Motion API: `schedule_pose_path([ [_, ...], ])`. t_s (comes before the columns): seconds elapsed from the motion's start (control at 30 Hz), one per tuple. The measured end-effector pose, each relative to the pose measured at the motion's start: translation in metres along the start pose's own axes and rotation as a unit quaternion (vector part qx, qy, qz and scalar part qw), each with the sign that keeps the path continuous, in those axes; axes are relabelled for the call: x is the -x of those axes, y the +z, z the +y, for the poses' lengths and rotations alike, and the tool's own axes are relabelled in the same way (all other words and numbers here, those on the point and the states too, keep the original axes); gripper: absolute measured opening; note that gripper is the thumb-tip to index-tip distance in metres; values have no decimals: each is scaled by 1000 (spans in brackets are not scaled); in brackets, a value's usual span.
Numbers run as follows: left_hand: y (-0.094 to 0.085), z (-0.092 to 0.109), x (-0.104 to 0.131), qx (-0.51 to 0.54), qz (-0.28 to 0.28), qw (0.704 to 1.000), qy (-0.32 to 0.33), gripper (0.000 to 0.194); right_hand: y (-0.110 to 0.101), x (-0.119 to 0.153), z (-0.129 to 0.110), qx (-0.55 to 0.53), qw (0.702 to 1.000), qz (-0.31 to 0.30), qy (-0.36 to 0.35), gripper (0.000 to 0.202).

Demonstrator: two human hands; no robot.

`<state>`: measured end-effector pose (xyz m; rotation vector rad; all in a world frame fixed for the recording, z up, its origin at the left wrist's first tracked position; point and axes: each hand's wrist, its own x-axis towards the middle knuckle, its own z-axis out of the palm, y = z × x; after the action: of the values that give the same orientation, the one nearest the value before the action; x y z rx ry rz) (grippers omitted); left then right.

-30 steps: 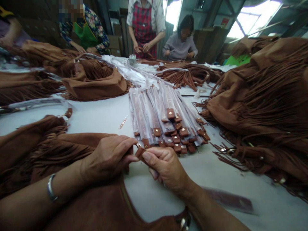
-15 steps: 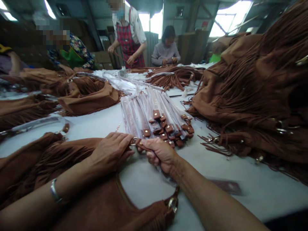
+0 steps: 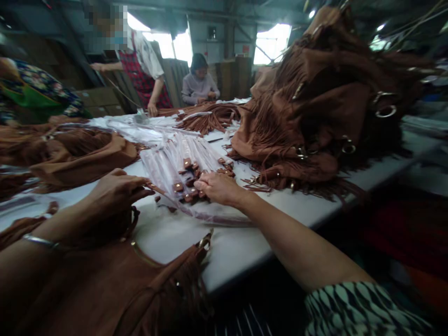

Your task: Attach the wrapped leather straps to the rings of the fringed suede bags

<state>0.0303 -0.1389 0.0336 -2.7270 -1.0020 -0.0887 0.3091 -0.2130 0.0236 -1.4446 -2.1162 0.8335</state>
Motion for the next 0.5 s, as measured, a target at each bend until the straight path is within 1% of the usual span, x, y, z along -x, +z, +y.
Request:
schedule_pose_path([
  [0.07, 11, -10, -9, 2, -16, 1000, 17, 42, -10, 21, 9, 13, 998, -43, 40, 27],
  [0.17, 27, -14, -17, -10, -43, 999, -11, 45, -6, 45, 19, 15, 991, -91, 97, 27],
  [0.2, 30, -12, -19, -16, -38, 999, -16, 43, -1, 49, 21, 6, 989, -100, 112, 28],
  [0.27, 30, -2, -22, -27, 6, 1000, -10, 39, 7, 50, 23, -30, 983, -125, 131, 30],
  [0.33, 21, 14, -24, -14, 77, 997, -12, 38, 11, 44, 21, -84, 973, -167, 139, 31],
  [0.43, -6, 48, -21, 88, 171, 981, -38, 34, 10, 31, 12, -162, 953, -215, 140, 32],
  [0.47, -16, 60, -18, 133, 188, 972, -48, 34, 8, 27, 7, -187, 948, -217, 138, 33],
  [0.5, -25, 73, -13, 181, 190, 963, -57, 35, 7, 24, 2, -222, 942, -212, 139, 34],
])
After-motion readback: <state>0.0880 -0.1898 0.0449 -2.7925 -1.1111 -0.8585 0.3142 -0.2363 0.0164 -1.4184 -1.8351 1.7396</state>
